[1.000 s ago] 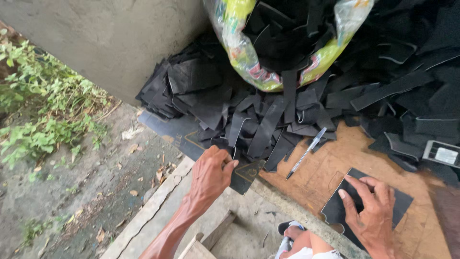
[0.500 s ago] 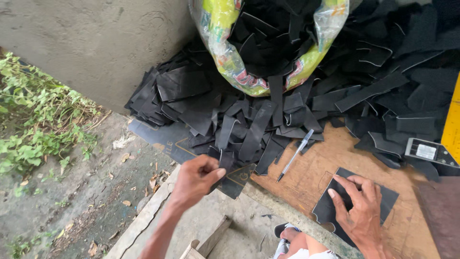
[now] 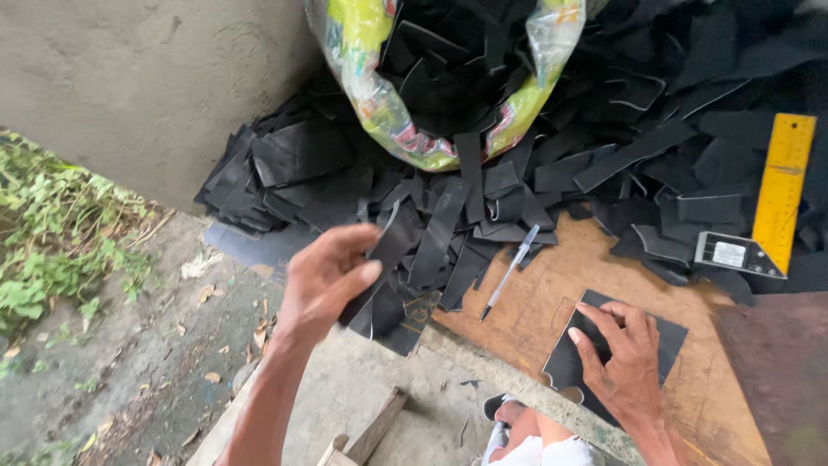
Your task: The person marks a piece of leather using a pen and a template, aligns the template on another piece of leather, and then cuts the leather using shears.
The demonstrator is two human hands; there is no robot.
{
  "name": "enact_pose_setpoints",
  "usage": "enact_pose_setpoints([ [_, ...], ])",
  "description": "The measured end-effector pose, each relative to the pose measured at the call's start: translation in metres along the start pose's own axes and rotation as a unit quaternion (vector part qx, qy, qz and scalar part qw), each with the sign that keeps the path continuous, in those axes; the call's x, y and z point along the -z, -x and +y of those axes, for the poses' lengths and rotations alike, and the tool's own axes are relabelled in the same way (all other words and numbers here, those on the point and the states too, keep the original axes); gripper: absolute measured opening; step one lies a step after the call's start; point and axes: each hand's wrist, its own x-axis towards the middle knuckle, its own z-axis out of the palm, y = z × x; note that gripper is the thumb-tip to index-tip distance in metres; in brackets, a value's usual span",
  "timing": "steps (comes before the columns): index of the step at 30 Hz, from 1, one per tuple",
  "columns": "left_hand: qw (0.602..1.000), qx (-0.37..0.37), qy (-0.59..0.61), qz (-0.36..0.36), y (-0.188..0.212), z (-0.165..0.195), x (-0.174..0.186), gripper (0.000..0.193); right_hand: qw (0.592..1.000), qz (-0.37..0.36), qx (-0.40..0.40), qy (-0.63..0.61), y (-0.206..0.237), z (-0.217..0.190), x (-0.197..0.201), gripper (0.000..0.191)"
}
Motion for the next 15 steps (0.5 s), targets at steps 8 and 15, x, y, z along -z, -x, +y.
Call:
enact_pose_setpoints([
  [8, 0.858, -0.118, -0.491, 0.098, 0.056, -0.034, -0.014, 0.053, 1.000, 0.000, -0.005, -0.015, -0.001, 0.001, -0.002, 0.037],
  [15, 0.918, -0.019, -0.391, 0.069, 0.074, -0.085, -0.008, 0.028, 1.000, 0.001, 0.013, -0.016, 0.000, 0.003, -0.003, 0.037],
])
